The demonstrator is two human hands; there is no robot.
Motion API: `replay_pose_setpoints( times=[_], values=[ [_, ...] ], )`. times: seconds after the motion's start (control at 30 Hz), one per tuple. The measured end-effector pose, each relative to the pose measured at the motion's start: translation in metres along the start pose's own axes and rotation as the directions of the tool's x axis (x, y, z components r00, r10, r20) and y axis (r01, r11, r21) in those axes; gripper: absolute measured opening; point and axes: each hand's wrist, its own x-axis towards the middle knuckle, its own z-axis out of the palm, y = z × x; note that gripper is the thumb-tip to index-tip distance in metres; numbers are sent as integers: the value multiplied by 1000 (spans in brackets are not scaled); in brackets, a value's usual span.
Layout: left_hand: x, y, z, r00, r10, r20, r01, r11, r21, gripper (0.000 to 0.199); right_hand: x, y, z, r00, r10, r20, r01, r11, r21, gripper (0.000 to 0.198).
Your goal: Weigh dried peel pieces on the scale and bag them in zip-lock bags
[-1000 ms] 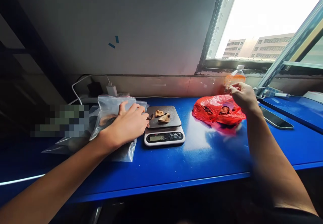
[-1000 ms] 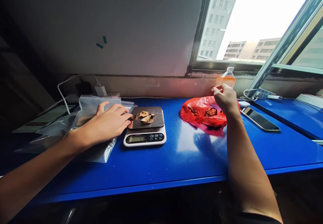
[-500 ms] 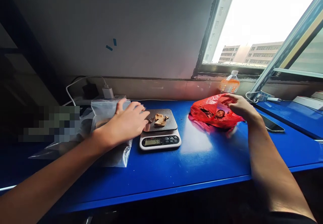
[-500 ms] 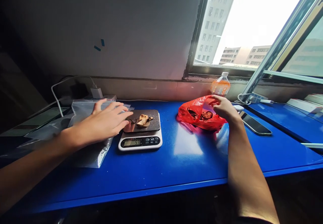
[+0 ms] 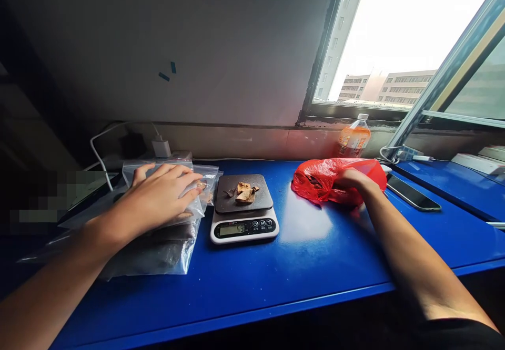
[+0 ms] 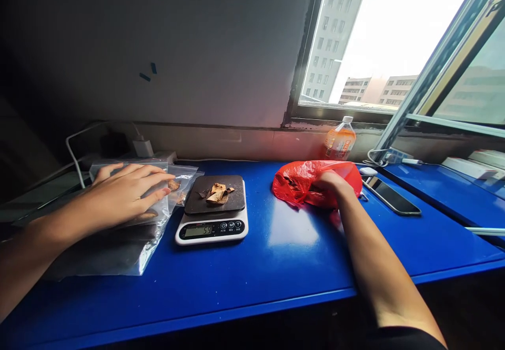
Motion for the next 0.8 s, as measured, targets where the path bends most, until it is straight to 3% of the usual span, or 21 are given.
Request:
replay_pose_setpoints(
  times=[0.13, 0.33, 0.43, 0.53, 0.63, 0.8],
  values=[
    [-2, -8, 9, 1000, 26, -4, -26, 1000, -12, 34, -7, 6, -8, 995, 56, 81, -53, 998, -36, 19],
    [-2, -11, 12, 999, 49, -13, -49, 999, -12, 33, -15, -9, -15, 965, -16, 263, 29, 998, -47, 17],
    [-3, -10, 11, 999, 52, -2, -52, 999, 5, 32, -16, -14, -12, 967, -4, 253, 21, 998, -64, 18],
    [-4, -10, 11, 996, 83, 10, -84, 996, 34, 35, -16, -11, -15, 965, -81, 248, 78, 997, 19, 22],
    [-3, -12, 13, 998, 49, 41, -50, 998, 45, 38, -16, -3, -24, 960, -157, 230, 124, 981, 153, 25],
    [2, -13, 16, 995, 22, 94, -28, 998, 62, 42, -22, -5, -35, 980, -155, 126, 92, 909, 406, 23]
  ],
)
